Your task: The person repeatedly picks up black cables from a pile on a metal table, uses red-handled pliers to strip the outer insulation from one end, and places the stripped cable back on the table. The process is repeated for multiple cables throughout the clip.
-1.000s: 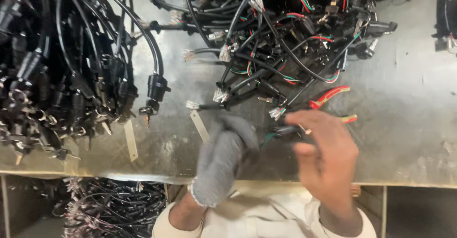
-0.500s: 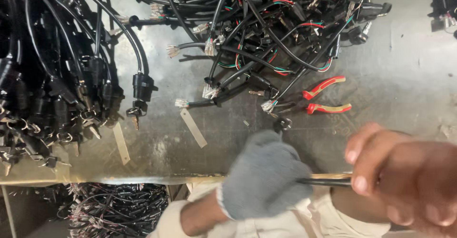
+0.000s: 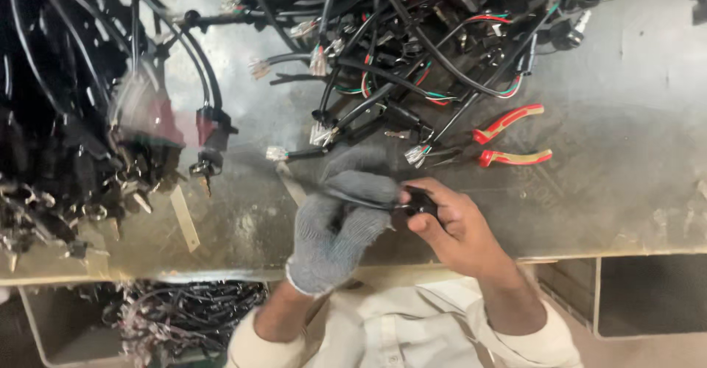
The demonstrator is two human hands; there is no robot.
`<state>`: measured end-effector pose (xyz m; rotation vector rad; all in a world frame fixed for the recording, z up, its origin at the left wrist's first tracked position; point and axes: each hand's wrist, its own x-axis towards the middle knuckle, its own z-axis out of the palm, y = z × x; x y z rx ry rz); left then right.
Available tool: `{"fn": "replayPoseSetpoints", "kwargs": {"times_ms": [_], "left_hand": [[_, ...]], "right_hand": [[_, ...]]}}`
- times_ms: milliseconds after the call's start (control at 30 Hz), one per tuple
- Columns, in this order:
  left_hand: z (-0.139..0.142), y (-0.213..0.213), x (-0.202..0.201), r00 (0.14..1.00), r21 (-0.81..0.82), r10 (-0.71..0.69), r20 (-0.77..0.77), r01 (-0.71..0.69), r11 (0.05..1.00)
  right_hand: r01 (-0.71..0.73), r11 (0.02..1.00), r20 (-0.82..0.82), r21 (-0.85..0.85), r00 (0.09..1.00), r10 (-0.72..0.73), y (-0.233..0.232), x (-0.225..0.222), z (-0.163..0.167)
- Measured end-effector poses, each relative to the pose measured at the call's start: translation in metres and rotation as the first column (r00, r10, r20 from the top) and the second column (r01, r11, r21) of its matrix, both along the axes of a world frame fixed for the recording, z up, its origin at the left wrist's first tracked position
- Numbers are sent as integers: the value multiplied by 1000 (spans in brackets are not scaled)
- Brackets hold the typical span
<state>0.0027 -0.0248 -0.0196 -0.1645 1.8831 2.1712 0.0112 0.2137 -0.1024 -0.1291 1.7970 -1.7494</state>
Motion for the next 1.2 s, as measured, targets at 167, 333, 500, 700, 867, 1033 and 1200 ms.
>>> {"fn": "replayPoseSetpoints", "kwargs": {"times_ms": [167,333,500,700,867,1033,1200], "left_hand": [[-21,15,15,853,-60,109,-511,-162,985],[-24,6,24,972,26,153,-179,-151,988],[-5,6,10,979,-309,29,-204,-92,946],[-2,3,11,997,-157,47,-64,-56,986],[-11,0,12,926,-578,-170,-337,-61,814],[-1,18,11,901,-537,-84,-425,-176,825],[-9,8,-3,897,-408,-334,-289,201,891]], "right_hand": [[23,977,-181,-211,981,-62,-11,-12,33],[51,988,-679,142,731,60,-23,-23,37],[195,952,-853,236,511,107,-25,-21,38],[117,986,-687,118,727,-4,-29,-7,46],[124,991,-615,49,785,-68,-31,0,42],[81,996,-332,27,941,-68,-26,-8,27],[61,993,-108,-105,991,-73,-24,-4,17]]}}
